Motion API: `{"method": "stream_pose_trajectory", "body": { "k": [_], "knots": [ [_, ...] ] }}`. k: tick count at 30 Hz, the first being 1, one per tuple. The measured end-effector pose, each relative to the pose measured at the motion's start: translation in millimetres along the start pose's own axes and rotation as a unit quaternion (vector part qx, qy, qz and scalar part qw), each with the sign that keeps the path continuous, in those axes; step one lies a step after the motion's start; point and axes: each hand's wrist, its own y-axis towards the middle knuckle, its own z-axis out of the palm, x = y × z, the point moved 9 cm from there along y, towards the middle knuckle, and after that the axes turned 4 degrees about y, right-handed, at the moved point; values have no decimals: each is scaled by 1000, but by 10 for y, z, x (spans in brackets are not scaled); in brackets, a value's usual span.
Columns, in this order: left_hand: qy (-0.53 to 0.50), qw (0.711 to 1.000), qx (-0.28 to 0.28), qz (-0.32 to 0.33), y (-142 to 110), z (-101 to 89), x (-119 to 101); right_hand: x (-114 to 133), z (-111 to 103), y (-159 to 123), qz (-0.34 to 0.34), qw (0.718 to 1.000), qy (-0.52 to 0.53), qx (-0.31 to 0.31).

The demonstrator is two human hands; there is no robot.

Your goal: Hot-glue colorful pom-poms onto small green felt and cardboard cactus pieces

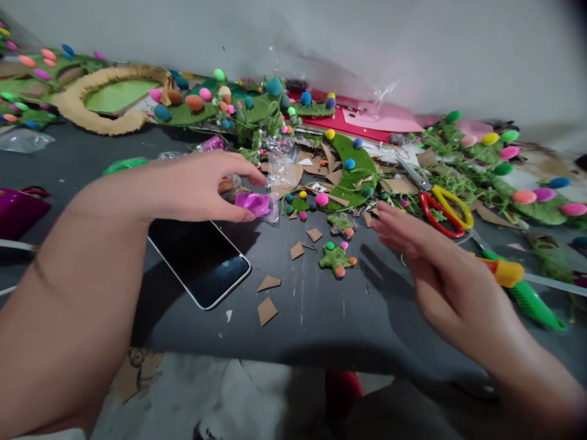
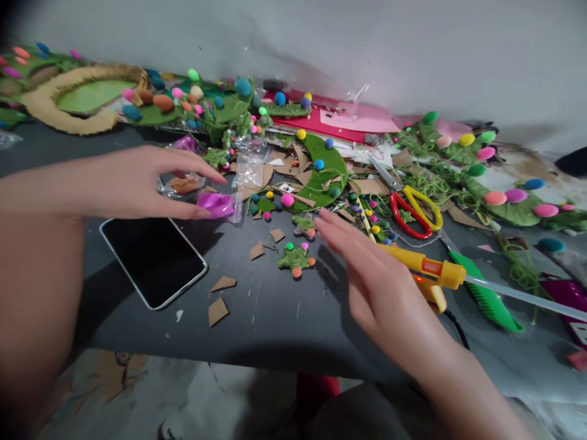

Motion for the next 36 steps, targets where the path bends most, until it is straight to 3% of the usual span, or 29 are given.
{"method": "stream_pose_trajectory", "body": {
  "k": [3, 6, 10, 13, 17, 19, 25, 29, 36],
  "knots": [
    [50, 998, 6, 37, 40, 147, -25, 12, -134, 7, 9, 999, -17, -45],
    [74, 996, 9, 46, 76, 237, -37, 67, -150, 23, -9, 998, -46, -53],
    [73, 996, 24, 42, 76, 223, -101, 75, -111, 30, -17, 997, -60, -42],
    [30, 999, 19, -14, 17, 54, -33, 39, -91, 11, -17, 998, -59, -31],
    [-62, 987, -95, -118, -160, -388, 276, -9, -27, -22, -31, 998, -63, 2],
    [-107, 974, -119, -158, -273, -494, 479, -11, -3, -31, -43, 997, -68, 16],
    [-12, 965, 23, -260, -691, -301, 960, 7, -28, -23, -59, 995, -77, 15],
    [-71, 941, 86, -319, -1033, -67, 1159, 35, 22, -8, -75, 995, -68, 27],
    [-72, 959, 54, -270, -1115, 38, 1262, 98, 103, 4, -83, 994, -53, 42]
  ]
}}
